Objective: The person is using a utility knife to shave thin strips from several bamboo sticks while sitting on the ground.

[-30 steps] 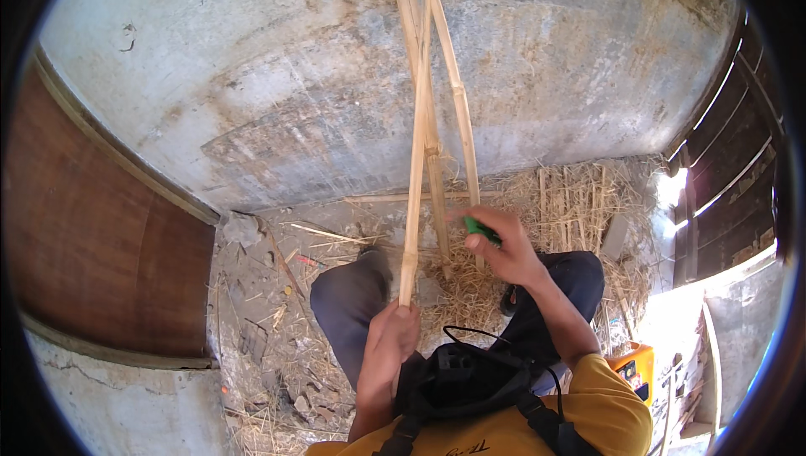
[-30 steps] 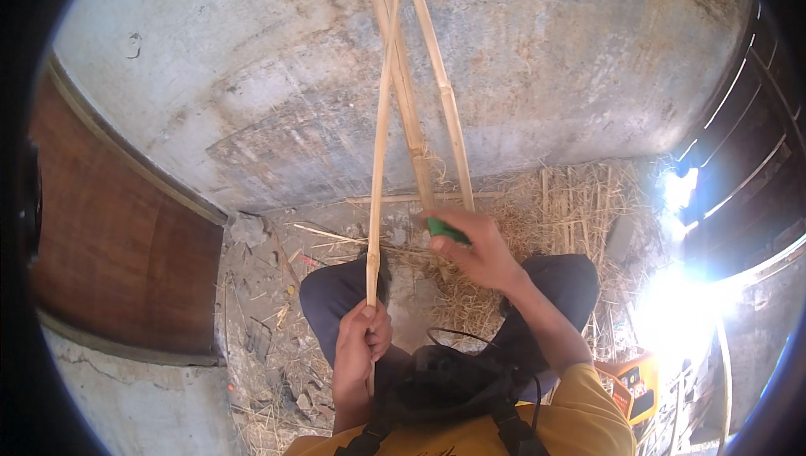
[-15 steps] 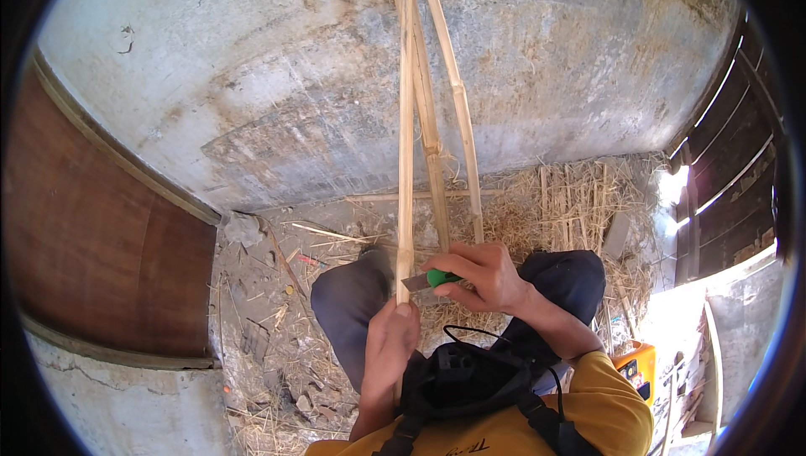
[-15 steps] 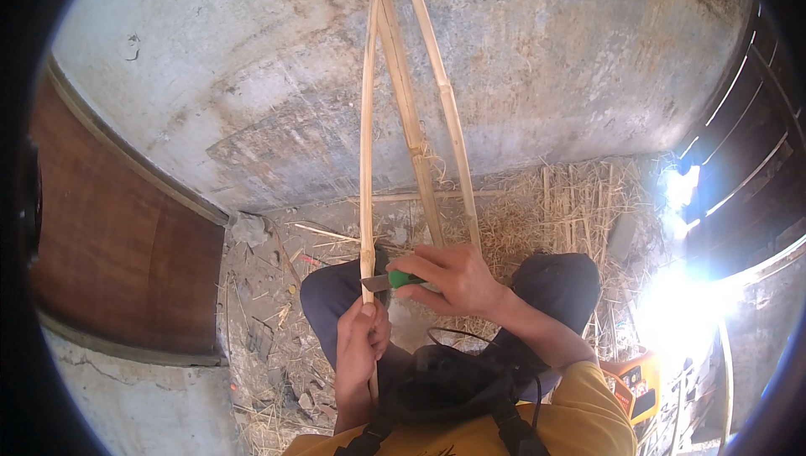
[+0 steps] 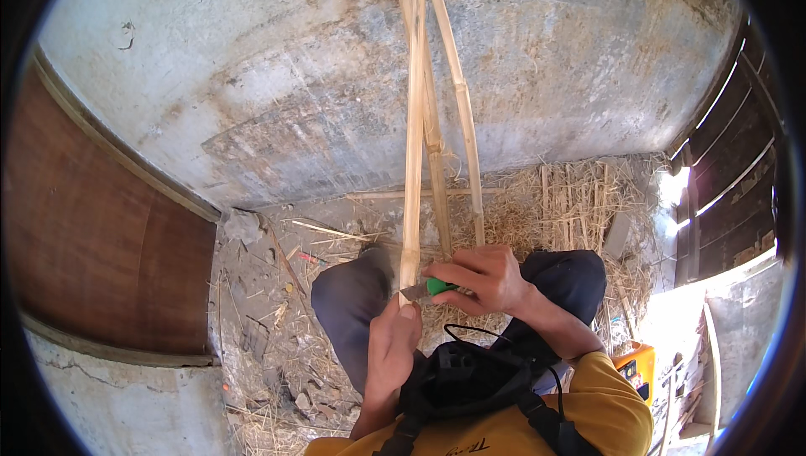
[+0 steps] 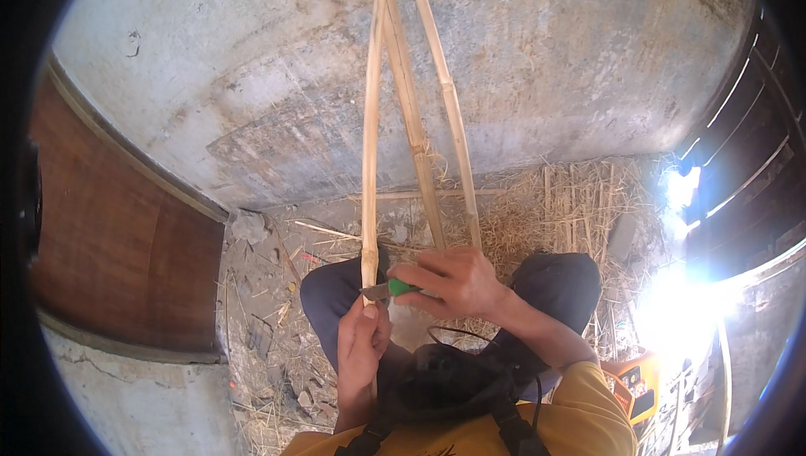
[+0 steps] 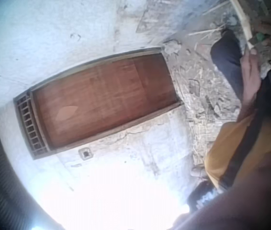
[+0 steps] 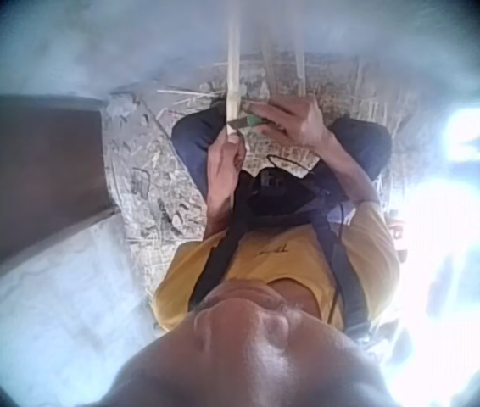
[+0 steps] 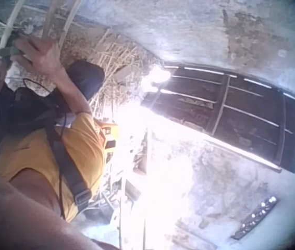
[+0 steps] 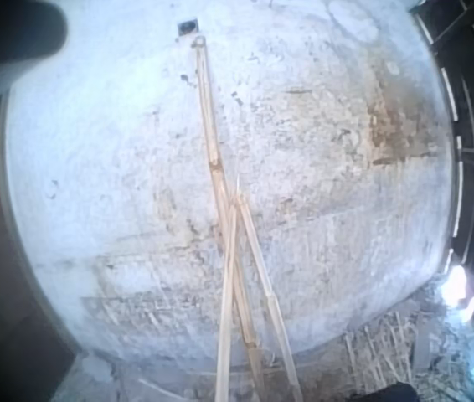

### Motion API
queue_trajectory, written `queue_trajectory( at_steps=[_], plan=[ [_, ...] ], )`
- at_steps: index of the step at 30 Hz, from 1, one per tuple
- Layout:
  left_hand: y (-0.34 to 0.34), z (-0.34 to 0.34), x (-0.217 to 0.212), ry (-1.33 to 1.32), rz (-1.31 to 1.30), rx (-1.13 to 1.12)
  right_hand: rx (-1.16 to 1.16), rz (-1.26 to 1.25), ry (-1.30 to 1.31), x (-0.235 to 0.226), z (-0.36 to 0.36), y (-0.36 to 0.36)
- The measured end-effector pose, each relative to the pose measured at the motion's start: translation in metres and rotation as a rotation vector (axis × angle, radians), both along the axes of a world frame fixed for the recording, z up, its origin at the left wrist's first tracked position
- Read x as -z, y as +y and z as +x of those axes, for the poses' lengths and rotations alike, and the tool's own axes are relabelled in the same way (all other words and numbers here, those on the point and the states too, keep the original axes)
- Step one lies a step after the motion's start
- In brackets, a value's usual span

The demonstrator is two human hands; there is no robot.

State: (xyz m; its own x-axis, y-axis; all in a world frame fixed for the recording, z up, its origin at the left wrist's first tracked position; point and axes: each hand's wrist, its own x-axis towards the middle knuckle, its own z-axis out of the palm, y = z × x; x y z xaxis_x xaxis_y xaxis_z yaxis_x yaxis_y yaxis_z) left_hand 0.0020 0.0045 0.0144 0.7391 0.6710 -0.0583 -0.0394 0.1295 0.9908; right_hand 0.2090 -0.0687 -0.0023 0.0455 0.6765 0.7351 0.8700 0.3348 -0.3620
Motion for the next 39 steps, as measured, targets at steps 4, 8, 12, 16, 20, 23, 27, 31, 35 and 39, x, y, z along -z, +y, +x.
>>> queue_trajectory(
  at_steps=[4, 8, 12, 16, 20, 23, 27, 31, 35, 39],
  plan=[
    [0.000, 0.001, -0.003, 0.009, 0.005, -0.005, 0.031, 0.046, -0.009, 0.002, -0.002, 0.001],
    [-0.001, 0.002, -0.005, 0.029, 0.018, -0.011, 0.068, 0.042, -0.032, 0.001, -0.004, 0.001],
    [-0.002, 0.002, -0.003, 0.031, 0.039, -0.026, 0.097, 0.061, -0.061, 0.002, -0.005, 0.001],
    [-0.003, 0.000, -0.002, 0.030, 0.061, -0.014, 0.120, 0.066, -0.067, 0.003, -0.005, 0.000],
    [-0.003, 0.000, -0.002, 0.049, 0.072, -0.023, 0.158, 0.070, -0.089, 0.000, -0.007, -0.001],
    [-0.003, -0.002, 0.001, 0.062, 0.099, -0.023, 0.174, 0.065, -0.099, 0.001, -0.008, -0.001],
    [-0.004, -0.002, 0.001, 0.063, 0.106, -0.024, 0.187, 0.083, -0.109, -0.001, -0.009, -0.001],
    [-0.001, -0.006, 0.007, 0.043, 0.021, 0.012, 0.215, 0.101, -0.104, 0.001, -0.012, 0.000],
    [0.000, -0.006, 0.005, -0.005, -0.115, 0.048, 0.245, 0.099, -0.115, 0.002, -0.014, 0.001],
    [0.003, -0.005, 0.000, -0.059, -0.266, 0.107, 0.264, 0.101, -0.122, 0.004, -0.014, 0.001]
  ],
)
